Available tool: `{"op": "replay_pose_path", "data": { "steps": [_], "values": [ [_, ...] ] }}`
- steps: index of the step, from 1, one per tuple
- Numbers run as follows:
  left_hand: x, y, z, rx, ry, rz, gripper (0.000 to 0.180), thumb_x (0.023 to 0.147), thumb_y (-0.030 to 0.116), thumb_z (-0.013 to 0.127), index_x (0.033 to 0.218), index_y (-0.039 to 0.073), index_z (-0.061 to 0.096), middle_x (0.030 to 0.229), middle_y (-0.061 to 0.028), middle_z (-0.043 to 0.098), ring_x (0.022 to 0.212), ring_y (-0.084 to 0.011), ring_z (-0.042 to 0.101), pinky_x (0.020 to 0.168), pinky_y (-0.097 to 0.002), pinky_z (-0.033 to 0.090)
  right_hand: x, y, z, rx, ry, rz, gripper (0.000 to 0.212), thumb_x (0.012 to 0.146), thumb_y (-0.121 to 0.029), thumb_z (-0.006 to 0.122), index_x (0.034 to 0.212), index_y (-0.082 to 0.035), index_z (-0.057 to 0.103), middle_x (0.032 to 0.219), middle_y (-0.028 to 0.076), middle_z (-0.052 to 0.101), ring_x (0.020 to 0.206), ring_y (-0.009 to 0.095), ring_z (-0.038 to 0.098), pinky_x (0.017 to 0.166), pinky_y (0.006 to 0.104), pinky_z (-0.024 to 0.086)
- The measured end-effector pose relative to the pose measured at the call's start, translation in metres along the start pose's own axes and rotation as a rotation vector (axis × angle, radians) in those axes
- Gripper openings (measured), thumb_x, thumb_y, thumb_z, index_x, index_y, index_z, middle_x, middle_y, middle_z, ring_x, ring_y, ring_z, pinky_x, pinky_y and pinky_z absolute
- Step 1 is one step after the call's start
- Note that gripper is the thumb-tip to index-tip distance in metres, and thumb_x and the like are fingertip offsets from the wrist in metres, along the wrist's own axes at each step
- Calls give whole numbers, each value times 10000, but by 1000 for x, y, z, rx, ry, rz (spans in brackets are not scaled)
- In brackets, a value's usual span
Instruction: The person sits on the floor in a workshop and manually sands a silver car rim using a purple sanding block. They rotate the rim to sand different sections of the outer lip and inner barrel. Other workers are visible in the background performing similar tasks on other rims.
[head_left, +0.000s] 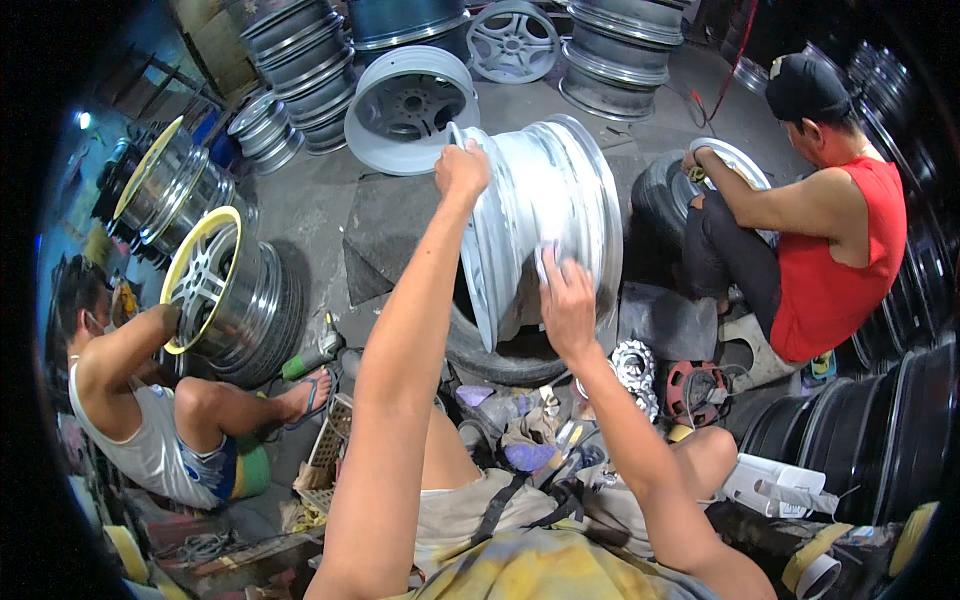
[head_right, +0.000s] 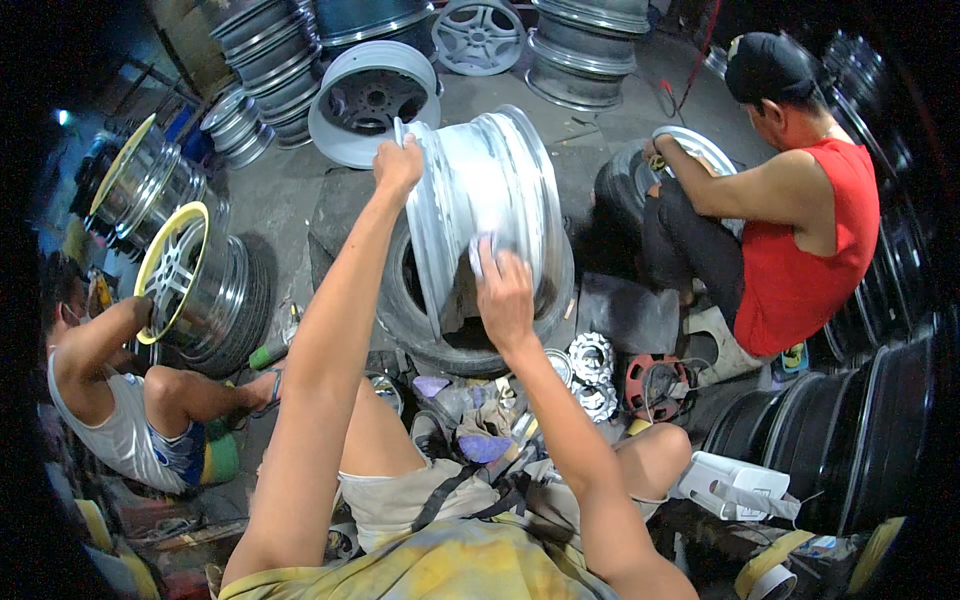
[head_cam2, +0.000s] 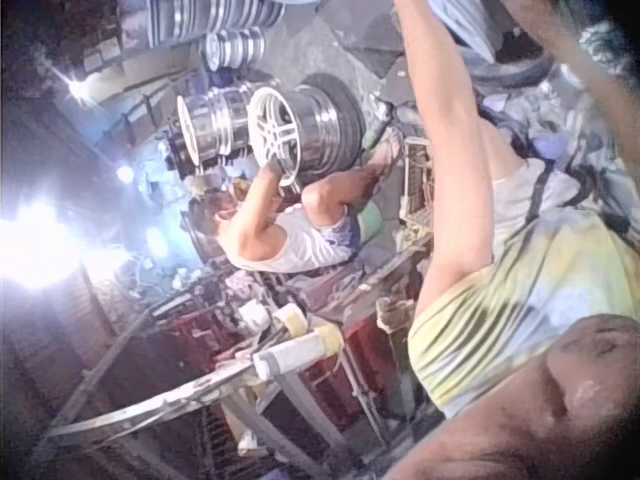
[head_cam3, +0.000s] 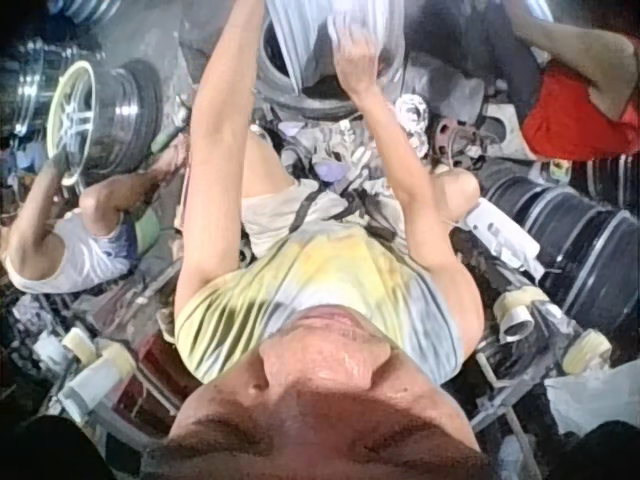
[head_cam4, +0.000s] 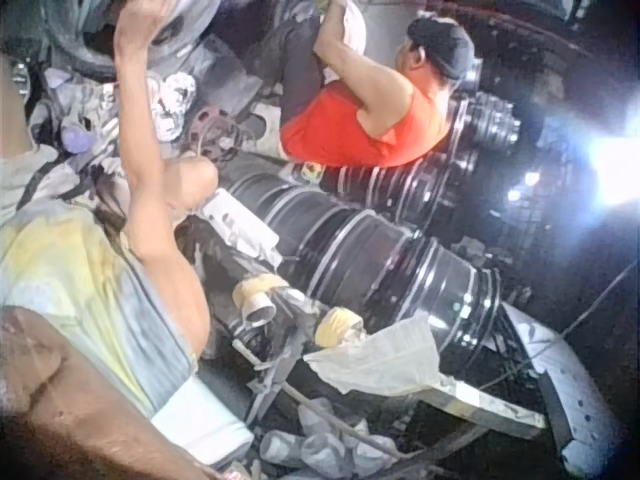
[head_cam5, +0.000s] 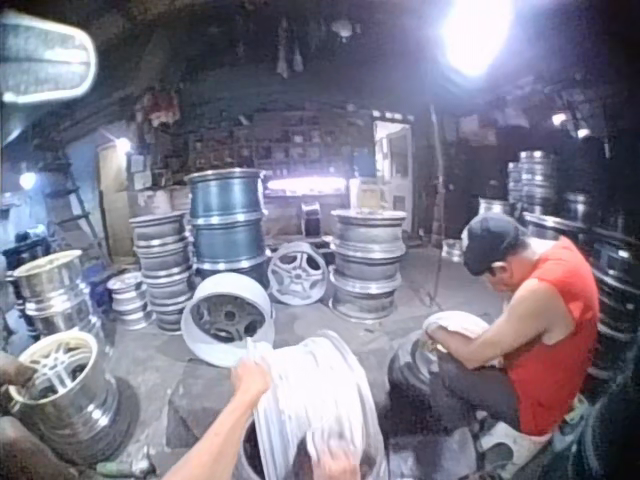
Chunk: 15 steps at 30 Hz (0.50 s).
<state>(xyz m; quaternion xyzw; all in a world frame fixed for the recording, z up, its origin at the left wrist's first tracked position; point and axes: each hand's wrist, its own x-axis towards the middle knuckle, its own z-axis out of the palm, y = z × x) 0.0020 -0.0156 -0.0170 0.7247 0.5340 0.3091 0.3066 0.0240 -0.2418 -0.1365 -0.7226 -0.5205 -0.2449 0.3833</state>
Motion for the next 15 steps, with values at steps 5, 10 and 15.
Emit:
{"op": "replay_pose_path", "data": {
  "steps": [5, 10, 15],
  "values": [
    [-2, 2, 5, -10, -8, -4, 467, 988, 342, 520, 1119, -88, 647, 1187, -326, 635, 1153, -461, 606, 1008, -503, 464, 50, 5, -3, -22, -43, 25, 506, 826, 8, 607, 1328, 41, 561, 1035, 206, 604, 924, 375, 591, 857, 458, 476],
    [3, -3, 3, -4, 22, -10, 448, 987, 329, 522, 1098, -83, 660, 1152, -311, 657, 1119, -461, 625, 986, -500, 479, 10, 1, 5, 33, -42, 27, 538, 834, 26, 605, 1369, 8, 550, 1080, 224, 599, 981, 387, 582, 901, 465, 466],
    [-4, 0, 9, -37, 23, 49, 447, 980, 329, 526, 1078, -84, 666, 1123, -316, 665, 1097, -465, 634, 982, -497, 484, 33, 6, -2, -10, -41, 23, 515, 833, 30, 589, 1347, 14, 561, 1067, 215, 600, 970, 384, 583, 881, 468, 470]
  ]
}}
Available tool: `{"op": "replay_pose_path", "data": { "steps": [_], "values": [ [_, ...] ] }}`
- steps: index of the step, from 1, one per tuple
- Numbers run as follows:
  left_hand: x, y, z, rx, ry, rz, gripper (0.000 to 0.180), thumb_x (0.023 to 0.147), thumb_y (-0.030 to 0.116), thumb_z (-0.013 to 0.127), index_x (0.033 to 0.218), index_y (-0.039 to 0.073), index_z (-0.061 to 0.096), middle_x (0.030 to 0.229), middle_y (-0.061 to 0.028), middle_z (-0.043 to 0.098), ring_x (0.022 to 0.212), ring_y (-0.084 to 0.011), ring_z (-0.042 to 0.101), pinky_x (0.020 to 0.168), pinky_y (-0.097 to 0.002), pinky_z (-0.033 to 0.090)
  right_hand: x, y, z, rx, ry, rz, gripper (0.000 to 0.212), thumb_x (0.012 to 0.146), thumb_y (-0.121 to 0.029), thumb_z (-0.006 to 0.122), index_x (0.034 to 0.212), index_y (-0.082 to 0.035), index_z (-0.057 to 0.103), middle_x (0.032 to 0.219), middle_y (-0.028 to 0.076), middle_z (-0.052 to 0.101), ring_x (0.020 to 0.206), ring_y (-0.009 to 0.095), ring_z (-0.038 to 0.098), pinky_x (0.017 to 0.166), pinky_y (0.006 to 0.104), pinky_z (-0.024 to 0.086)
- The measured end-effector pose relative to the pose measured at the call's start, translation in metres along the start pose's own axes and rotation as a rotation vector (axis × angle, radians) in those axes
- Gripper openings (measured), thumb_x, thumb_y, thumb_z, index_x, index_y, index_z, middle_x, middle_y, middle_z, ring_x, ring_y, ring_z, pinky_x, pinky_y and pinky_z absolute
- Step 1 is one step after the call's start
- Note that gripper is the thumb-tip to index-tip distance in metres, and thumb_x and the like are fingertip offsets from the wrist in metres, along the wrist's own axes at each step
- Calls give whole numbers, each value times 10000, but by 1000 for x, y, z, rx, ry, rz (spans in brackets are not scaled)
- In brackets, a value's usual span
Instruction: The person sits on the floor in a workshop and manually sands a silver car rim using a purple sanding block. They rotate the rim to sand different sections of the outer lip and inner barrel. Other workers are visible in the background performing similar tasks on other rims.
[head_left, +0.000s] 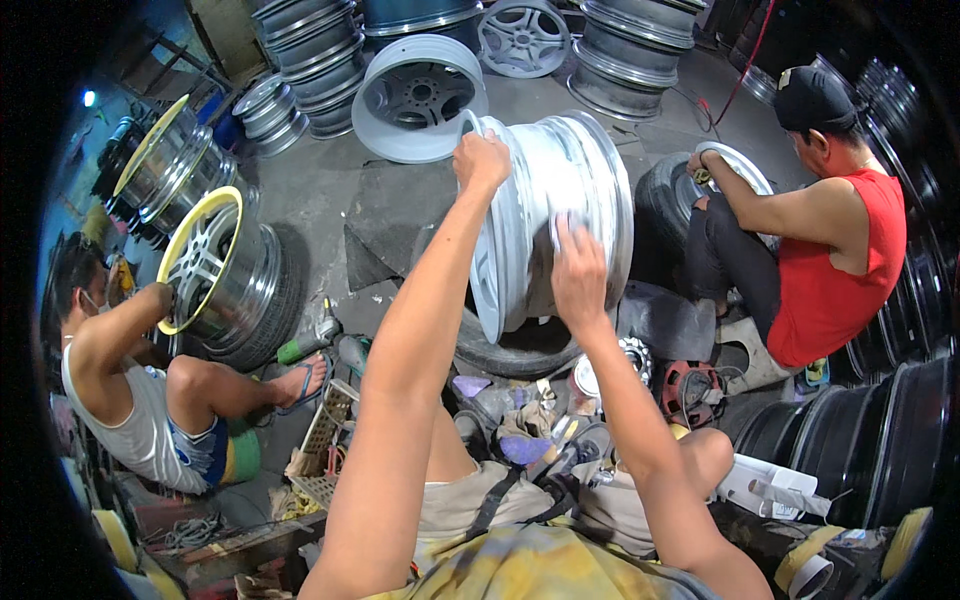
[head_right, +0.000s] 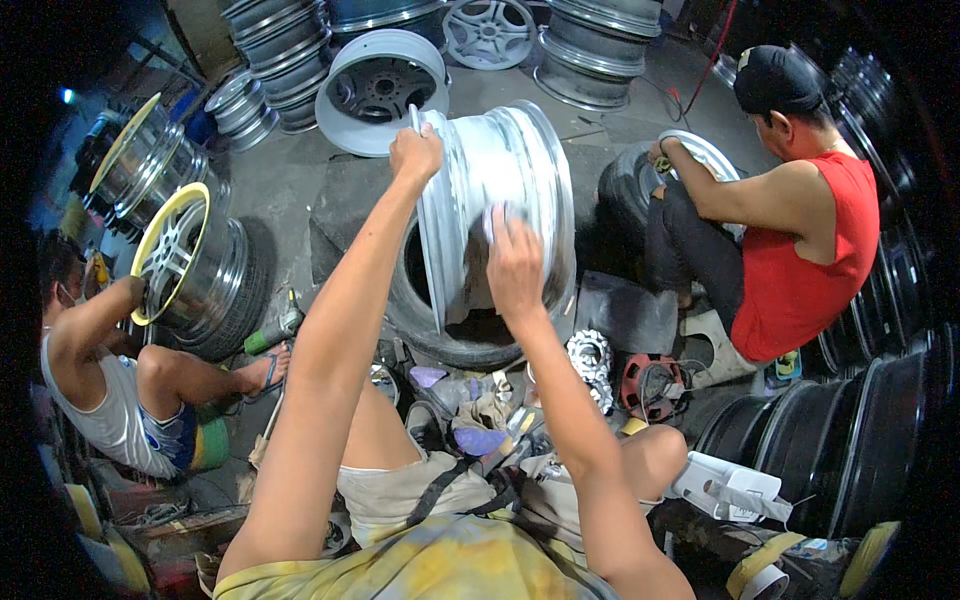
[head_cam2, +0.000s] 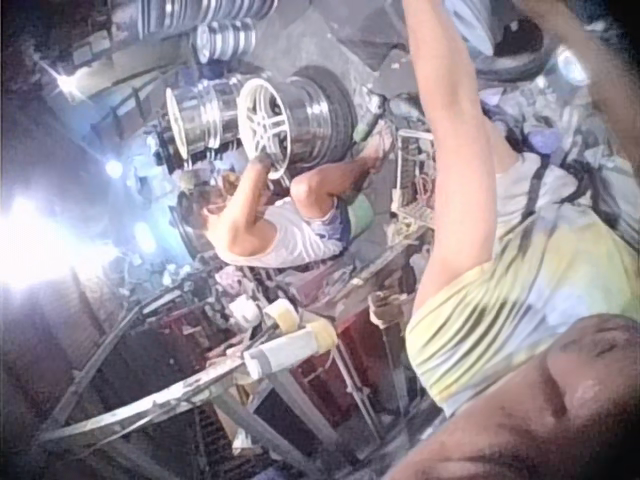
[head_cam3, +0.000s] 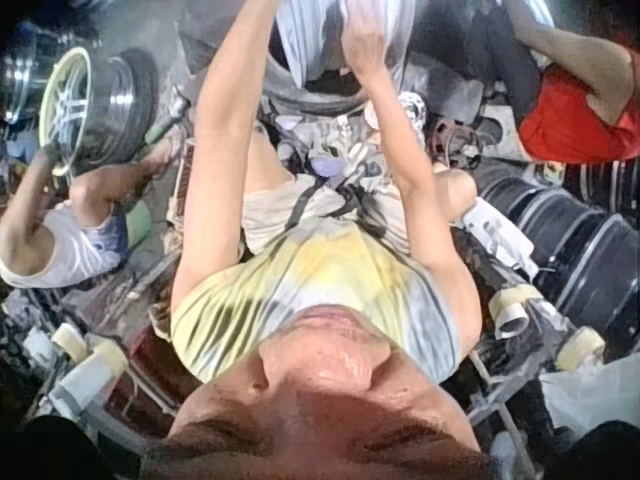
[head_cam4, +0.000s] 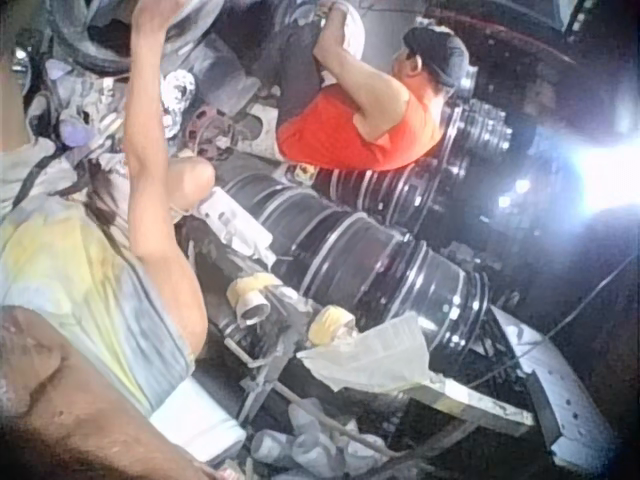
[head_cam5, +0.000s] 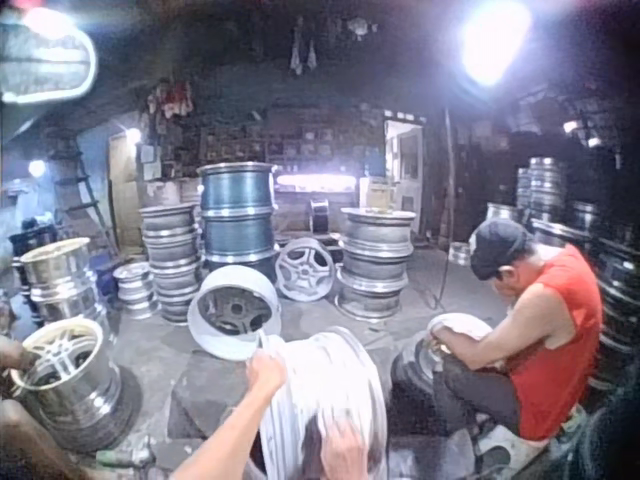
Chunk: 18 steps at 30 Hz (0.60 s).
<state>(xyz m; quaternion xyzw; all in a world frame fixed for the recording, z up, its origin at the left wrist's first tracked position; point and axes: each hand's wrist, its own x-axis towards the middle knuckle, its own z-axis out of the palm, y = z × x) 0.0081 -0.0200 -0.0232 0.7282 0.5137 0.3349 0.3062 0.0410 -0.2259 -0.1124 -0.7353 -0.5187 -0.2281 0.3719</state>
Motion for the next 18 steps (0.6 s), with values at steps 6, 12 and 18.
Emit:
{"op": "replay_pose_path", "data": {
  "steps": [6, 12, 18],
  "values": [
    [9, -10, -5, 19, 25, -61, 460, 978, 336, 527, 1074, -93, 661, 1126, -325, 659, 1101, -475, 627, 986, -497, 481, -29, -5, 5, 70, -37, -28, 588, 812, 68, 565, 1396, 15, 534, 1056, 211, 589, 994, 383, 579, 899, 465, 462],
    [3, 0, -4, -9, -41, -57, 468, 979, 340, 523, 1069, -96, 670, 1143, -322, 657, 1119, -460, 625, 990, -491, 481, 23, -8, -6, 27, -93, 24, 534, 801, 84, 556, 1328, 4, 585, 1074, 201, 607, 1004, 369, 584, 881, 446, 459],
    [-2, -1, -3, 23, -19, -31, 446, 980, 318, 513, 1082, -85, 674, 1147, -322, 654, 1124, -463, 621, 1000, -502, 469, -31, 4, -1, 29, -48, -87, 548, 792, 71, 572, 1338, 25, 571, 1062, 188, 605, 976, 348, 582, 882, 448, 455]
  ]
}}
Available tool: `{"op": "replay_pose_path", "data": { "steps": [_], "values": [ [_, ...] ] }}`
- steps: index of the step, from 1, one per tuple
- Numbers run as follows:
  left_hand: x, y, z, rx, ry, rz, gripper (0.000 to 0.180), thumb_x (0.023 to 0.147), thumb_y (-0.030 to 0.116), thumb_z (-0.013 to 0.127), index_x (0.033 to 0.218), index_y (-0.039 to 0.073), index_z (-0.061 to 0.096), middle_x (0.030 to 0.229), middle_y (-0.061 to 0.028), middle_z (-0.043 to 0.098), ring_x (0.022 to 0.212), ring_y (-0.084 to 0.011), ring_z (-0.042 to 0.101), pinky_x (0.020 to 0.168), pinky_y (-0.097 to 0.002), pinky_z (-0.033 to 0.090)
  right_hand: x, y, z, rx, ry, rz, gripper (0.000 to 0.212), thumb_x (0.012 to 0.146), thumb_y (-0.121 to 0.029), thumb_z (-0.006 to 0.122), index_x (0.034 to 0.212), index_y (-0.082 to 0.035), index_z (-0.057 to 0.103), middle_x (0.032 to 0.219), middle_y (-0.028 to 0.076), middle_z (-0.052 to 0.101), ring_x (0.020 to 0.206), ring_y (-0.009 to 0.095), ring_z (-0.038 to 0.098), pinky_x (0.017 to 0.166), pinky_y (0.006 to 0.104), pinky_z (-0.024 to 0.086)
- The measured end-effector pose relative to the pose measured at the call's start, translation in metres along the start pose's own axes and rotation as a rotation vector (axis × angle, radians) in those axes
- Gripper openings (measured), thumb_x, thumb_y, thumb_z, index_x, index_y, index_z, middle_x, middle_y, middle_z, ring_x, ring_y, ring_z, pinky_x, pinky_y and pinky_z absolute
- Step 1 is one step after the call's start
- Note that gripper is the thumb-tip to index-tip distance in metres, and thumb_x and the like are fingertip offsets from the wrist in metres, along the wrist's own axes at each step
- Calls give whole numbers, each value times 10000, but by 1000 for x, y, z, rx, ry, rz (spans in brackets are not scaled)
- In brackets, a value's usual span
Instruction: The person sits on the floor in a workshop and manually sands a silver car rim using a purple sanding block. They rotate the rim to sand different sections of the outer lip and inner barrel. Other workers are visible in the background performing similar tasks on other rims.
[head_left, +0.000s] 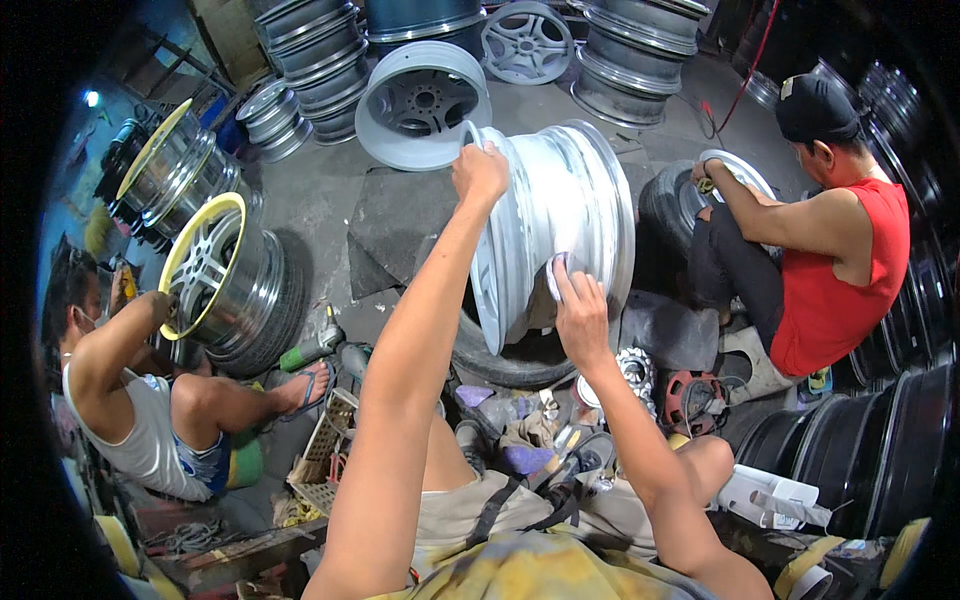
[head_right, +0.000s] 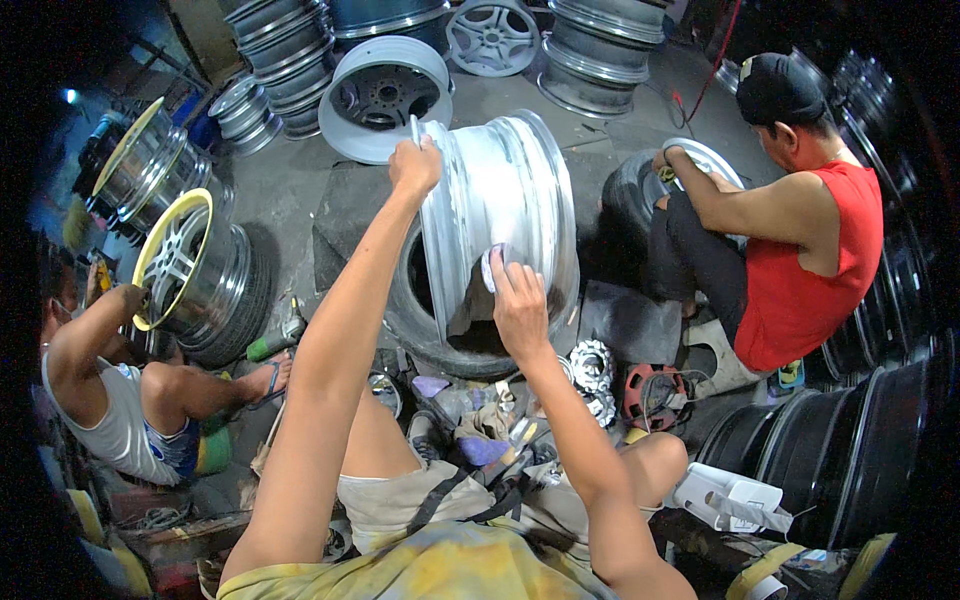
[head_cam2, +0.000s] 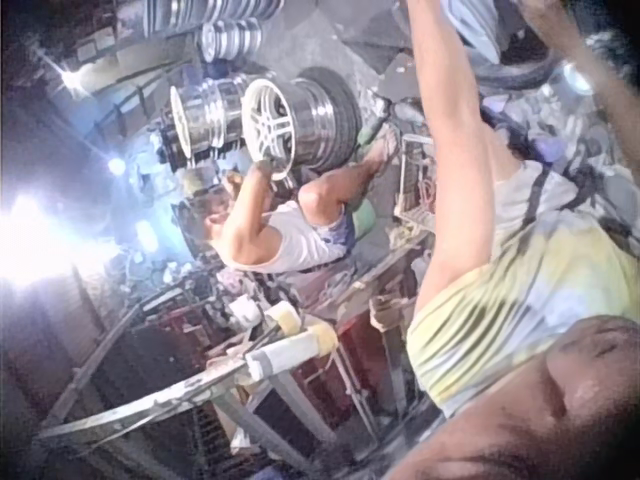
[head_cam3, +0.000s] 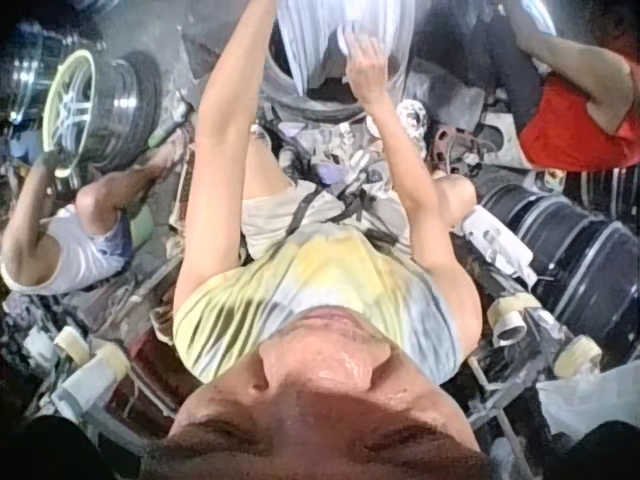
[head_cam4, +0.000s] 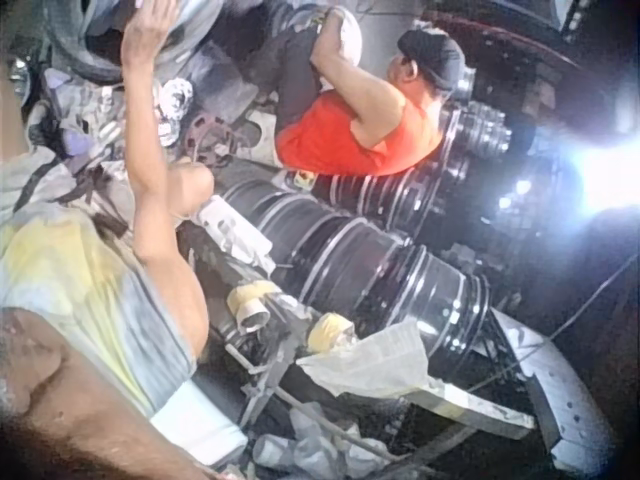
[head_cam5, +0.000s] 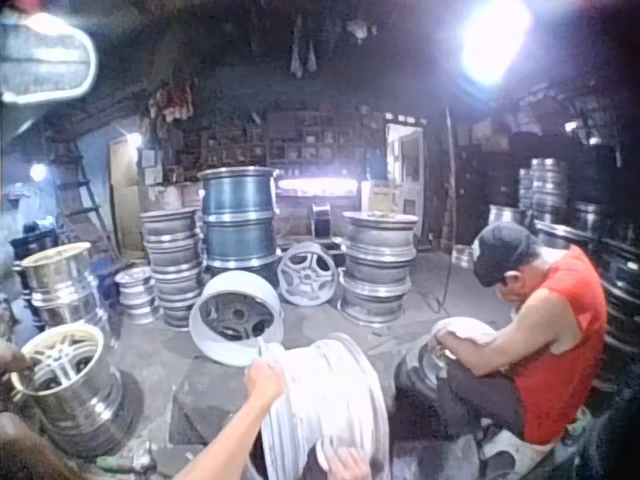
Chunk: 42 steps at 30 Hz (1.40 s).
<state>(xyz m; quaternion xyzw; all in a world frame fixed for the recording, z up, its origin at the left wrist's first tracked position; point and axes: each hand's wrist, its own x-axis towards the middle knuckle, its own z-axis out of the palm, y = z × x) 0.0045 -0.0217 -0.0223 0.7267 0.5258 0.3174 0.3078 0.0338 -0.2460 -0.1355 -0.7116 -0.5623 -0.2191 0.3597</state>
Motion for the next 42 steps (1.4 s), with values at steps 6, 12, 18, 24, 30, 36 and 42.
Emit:
{"op": "replay_pose_path", "data": {
  "steps": [6, 12, 18, 24, 30, 36, 42],
  "values": [
    [11, -6, -3, 23, -2, 7, 451, 973, 323, 519, 1078, -88, 672, 1122, -320, 663, 1107, -460, 630, 986, -503, 477, 47, -5, -1, -67, -44, -10, 488, 828, 11, 570, 1315, 38, 571, 1067, 154, 604, 977, 303, 578, 842, 419, 454],
    [5, 5, 0, 25, -35, 2, 466, 981, 336, 496, 1097, -87, 654, 1174, -319, 642, 1141, -451, 614, 1001, -491, 468, 16, 0, -3, -49, 36, -67, 515, 816, 12, 572, 1331, 17, 573, 968, 126, 579, 900, 284, 566, 789, 405, 451],
    [15, -8, -4, 39, -36, -7, 471, 982, 335, 495, 1120, -95, 630, 1173, -314, 645, 1137, -461, 611, 999, -496, 466, 34, -7, 2, 2, 26, -6, 536, 802, 42, 585, 1337, 13, 569, 939, 149, 556, 911, 307, 562, 837, 421, 441],
    [11, -4, 5, 51, -39, 31, 479, 986, 336, 495, 1141, -102, 614, 1186, -312, 639, 1142, -465, 604, 1007, -498, 458, 41, -4, -4, -127, 35, 40, 474, 841, -13, 577, 1312, 31, 576, 972, 130, 593, 906, 279, 578, 798, 413, 420],
    [17, -8, -4, 51, -48, 5, 467, 984, 334, 494, 1123, -90, 633, 1183, -313, 641, 1142, -458, 606, 1004, -497, 459, 3, -14, 4, -73, 11, 136, 492, 839, -13, 600, 1330, 13, 573, 963, 129, 593, 897, 276, 579, 781, 413, 408],
    [11, -4, 1, 63, -21, 35, 456, 980, 324, 504, 1121, -86, 647, 1159, -313, 652, 1136, -454, 613, 1006, -498, 458, 61, 0, -4, -152, 47, 82, 481, 839, 16, 559, 1319, -2, 582, 972, 129, 610, 913, 266, 595, 801, 413, 411],
    [2, 0, -4, 5, -27, -13, 462, 976, 333, 505, 1099, -87, 655, 1166, -315, 651, 1140, -449, 616, 998, -495, 467, 13, 5, -3, -116, 54, 43, 476, 836, 4, 571, 1311, 0, 597, 960, 131, 605, 913, 276, 598, 808, 405, 409]
  ]
}}
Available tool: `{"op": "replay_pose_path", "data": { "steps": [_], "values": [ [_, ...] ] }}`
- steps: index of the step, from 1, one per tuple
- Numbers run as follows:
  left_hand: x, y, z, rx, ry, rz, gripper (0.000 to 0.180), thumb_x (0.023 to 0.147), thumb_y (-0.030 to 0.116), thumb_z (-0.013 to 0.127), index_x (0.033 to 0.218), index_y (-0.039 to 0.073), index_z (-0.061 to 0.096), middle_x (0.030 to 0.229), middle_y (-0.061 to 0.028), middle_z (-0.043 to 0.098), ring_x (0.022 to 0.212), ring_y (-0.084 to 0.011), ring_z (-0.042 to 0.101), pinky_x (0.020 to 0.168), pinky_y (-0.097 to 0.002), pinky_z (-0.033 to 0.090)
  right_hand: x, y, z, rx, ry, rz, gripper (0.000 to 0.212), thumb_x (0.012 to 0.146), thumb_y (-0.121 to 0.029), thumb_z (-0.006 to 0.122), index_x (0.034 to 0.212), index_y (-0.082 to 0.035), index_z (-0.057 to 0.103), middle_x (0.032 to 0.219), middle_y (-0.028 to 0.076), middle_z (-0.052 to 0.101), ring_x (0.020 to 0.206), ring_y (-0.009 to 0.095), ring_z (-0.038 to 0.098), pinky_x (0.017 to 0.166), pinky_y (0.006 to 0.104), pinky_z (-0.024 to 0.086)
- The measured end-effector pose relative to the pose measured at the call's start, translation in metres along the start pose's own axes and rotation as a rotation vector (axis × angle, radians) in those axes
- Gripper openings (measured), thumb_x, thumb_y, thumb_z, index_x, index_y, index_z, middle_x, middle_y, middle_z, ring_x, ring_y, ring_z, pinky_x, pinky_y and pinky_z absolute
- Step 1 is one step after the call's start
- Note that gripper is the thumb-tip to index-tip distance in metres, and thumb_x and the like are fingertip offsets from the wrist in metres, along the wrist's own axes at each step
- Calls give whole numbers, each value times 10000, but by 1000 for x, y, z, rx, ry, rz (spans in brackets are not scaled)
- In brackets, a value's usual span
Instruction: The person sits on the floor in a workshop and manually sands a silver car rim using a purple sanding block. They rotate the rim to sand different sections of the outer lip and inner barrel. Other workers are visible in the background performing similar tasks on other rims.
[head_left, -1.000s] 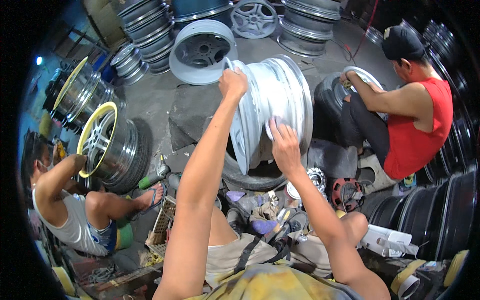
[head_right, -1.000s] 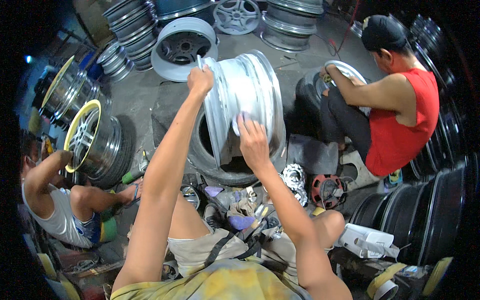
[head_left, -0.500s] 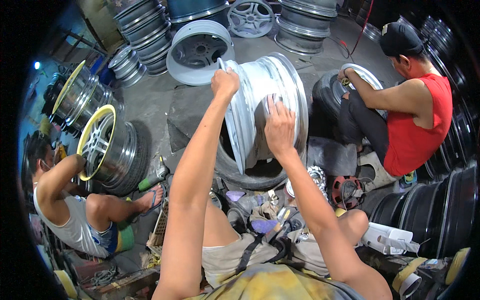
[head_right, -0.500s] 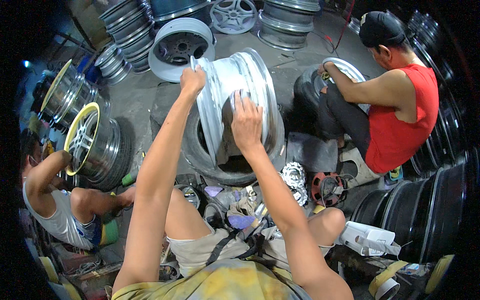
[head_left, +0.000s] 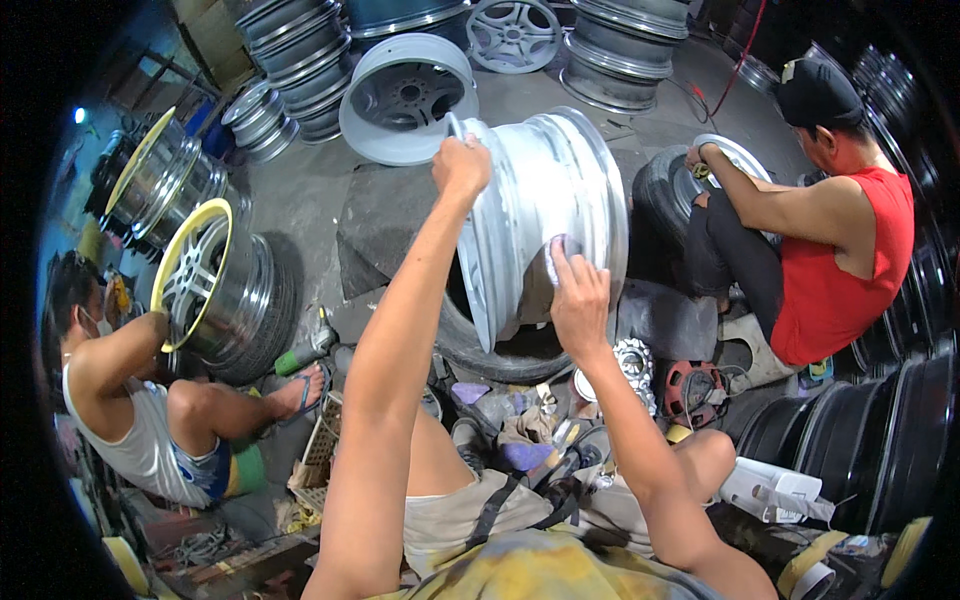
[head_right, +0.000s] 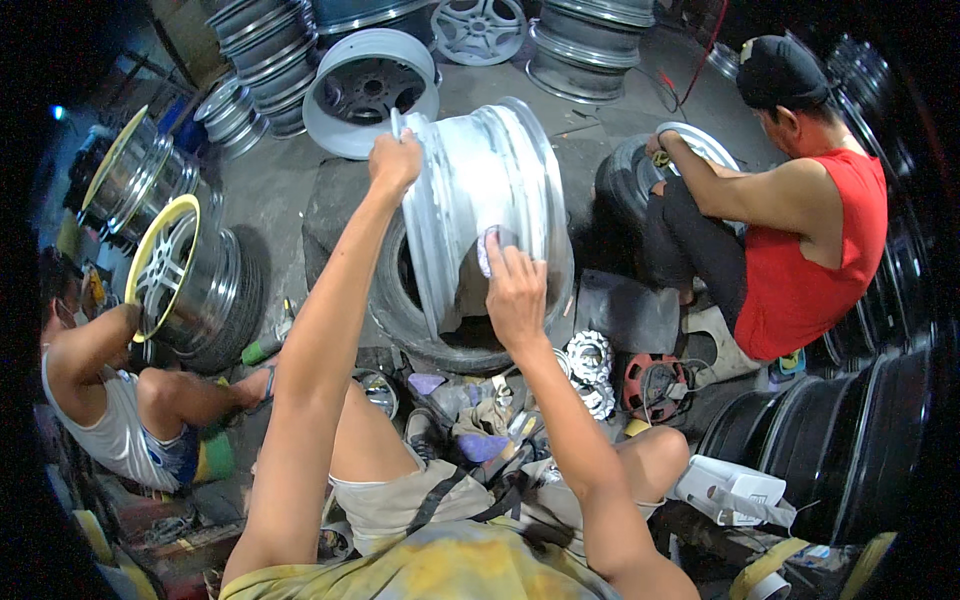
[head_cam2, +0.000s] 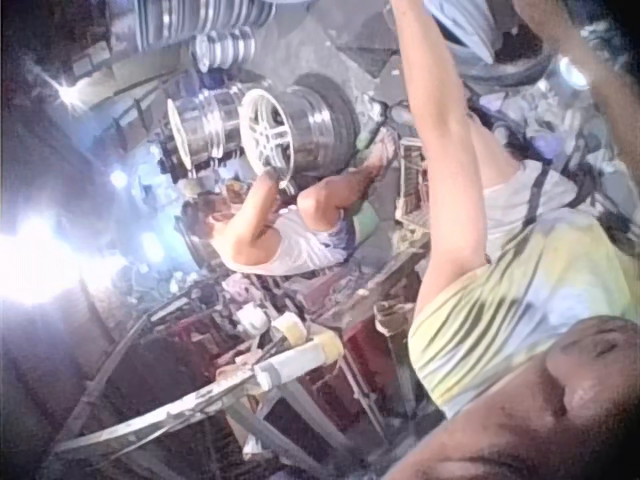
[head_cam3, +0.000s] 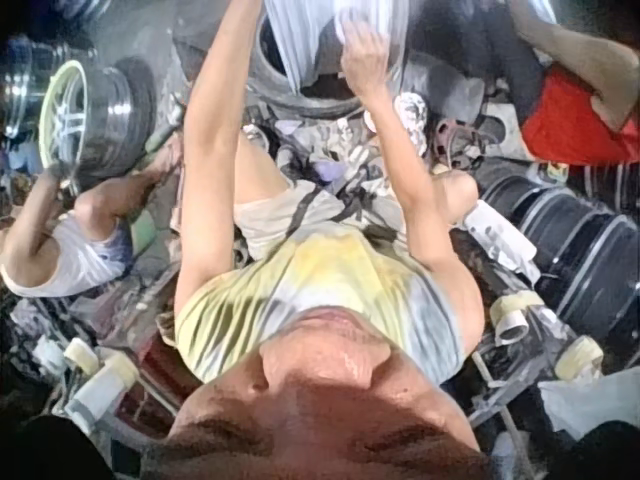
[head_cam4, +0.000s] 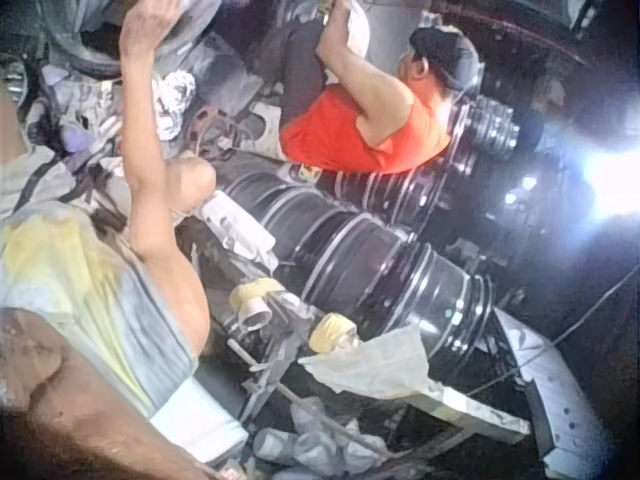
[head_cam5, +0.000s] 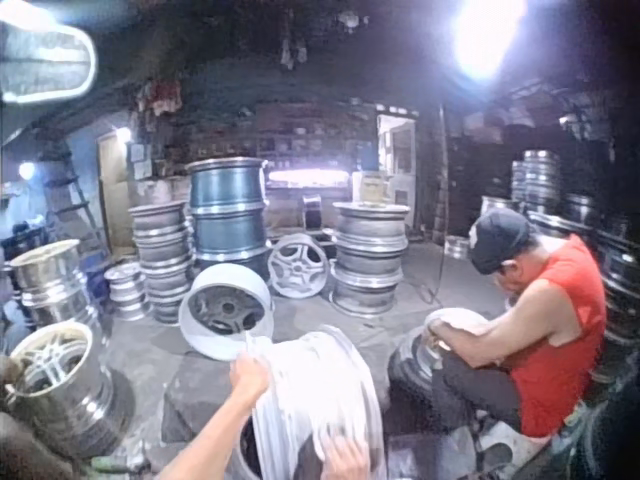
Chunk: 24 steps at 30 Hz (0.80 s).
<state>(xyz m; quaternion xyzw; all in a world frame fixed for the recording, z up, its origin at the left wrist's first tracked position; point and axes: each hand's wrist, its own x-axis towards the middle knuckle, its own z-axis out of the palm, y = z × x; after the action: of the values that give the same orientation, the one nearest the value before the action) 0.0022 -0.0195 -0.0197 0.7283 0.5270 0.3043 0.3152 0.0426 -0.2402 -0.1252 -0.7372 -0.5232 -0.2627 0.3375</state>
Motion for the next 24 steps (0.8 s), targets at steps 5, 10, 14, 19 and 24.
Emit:
{"op": "replay_pose_path", "data": {
  "steps": [5, 10, 14, 19, 24],
  "values": [
    [10, -2, 5, 37, -8, 25, 469, 975, 333, 513, 1114, -90, 658, 1153, -317, 655, 1136, -449, 619, 999, -494, 469, 56, 4, -4, -82, -47, 33, 455, 854, -10, 569, 1308, -3, 604, 897, 102, 581, 851, 242, 591, 774, 394, 393],
    [8, -2, 5, 17, 18, 9, 462, 975, 326, 506, 1090, -91, 668, 1142, -311, 663, 1117, -445, 631, 992, -488, 476, -8, -1, -6, -35, -79, 95, 457, 830, -7, 586, 1286, -18, 610, 883, 79, 563, 855, 241, 585, 769, 391, 381],
    [9, -2, 4, 45, 24, 36, 466, 980, 324, 499, 1086, -96, 671, 1139, -303, 668, 1116, -441, 632, 994, -482, 475, 40, 5, -2, -75, -43, 42, 464, 829, 2, 580, 1290, -25, 609, 923, 102, 582, 885, 253, 588, 773, 398, 381],
    [5, 1, -2, 17, 14, 21, 459, 979, 324, 500, 1079, -88, 673, 1139, -308, 665, 1115, -445, 631, 995, -486, 473, 1, -6, -6, -59, -23, 43, 500, 838, -12, 588, 1337, -22, 588, 920, 98, 581, 879, 256, 578, 788, 419, 378],
    [6, 1, 4, 36, 13, 6, 470, 978, 333, 497, 1102, -90, 659, 1172, -321, 646, 1138, -451, 616, 997, -492, 468, 21, 6, -5, -87, -41, 25, 486, 824, -100, 657, 1308, -85, 623, 987, 97, 574, 922, 247, 554, 811, 420, 374]
  ]
}}
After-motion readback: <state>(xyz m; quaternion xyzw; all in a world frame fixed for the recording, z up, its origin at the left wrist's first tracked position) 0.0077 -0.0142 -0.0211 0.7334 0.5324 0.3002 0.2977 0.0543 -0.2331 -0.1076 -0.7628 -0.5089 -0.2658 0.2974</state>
